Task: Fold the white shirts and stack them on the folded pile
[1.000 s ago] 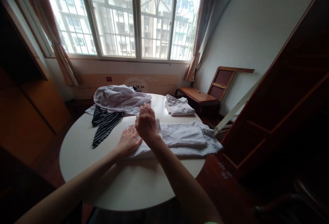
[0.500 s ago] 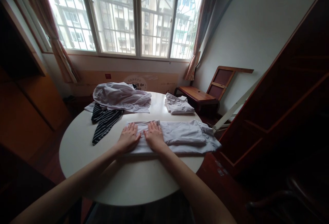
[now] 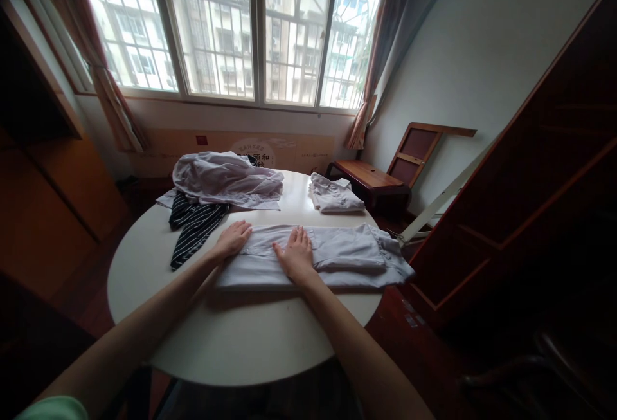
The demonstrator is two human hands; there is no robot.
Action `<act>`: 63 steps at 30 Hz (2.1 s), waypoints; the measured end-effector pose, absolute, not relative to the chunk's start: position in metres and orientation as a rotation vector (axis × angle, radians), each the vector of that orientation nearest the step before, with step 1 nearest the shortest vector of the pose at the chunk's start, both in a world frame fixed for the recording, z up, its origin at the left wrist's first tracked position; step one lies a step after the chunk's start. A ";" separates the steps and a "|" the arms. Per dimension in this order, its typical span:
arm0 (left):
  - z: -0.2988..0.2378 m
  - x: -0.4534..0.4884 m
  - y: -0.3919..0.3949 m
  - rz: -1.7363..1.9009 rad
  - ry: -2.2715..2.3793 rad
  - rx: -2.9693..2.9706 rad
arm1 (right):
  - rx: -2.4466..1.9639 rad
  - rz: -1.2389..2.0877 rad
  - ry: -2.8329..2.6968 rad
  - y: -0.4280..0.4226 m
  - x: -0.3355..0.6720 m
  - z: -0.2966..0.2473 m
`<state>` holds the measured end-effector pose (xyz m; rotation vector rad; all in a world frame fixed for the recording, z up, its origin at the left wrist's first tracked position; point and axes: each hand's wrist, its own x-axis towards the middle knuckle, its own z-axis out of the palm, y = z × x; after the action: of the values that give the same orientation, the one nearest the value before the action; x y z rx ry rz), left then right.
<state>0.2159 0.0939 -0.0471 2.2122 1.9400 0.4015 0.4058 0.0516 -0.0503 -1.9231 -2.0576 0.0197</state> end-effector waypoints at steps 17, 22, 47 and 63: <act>-0.049 0.213 0.099 0.590 1.603 2.404 | -1.683 -0.024 -2.205 0.053 0.404 -0.057; -0.056 0.208 0.104 0.822 1.605 2.181 | -1.647 0.020 -1.912 0.059 0.414 -0.058; -0.062 0.189 0.110 1.014 1.984 2.037 | -1.910 0.534 -1.722 0.080 0.437 -0.031; -0.052 0.193 0.091 1.068 1.658 2.189 | -1.852 0.220 -1.797 0.076 0.436 -0.041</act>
<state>0.1925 0.0911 -0.0521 2.1891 1.6576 1.0682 0.4363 0.0759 -0.0413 -1.8516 -1.7973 0.2202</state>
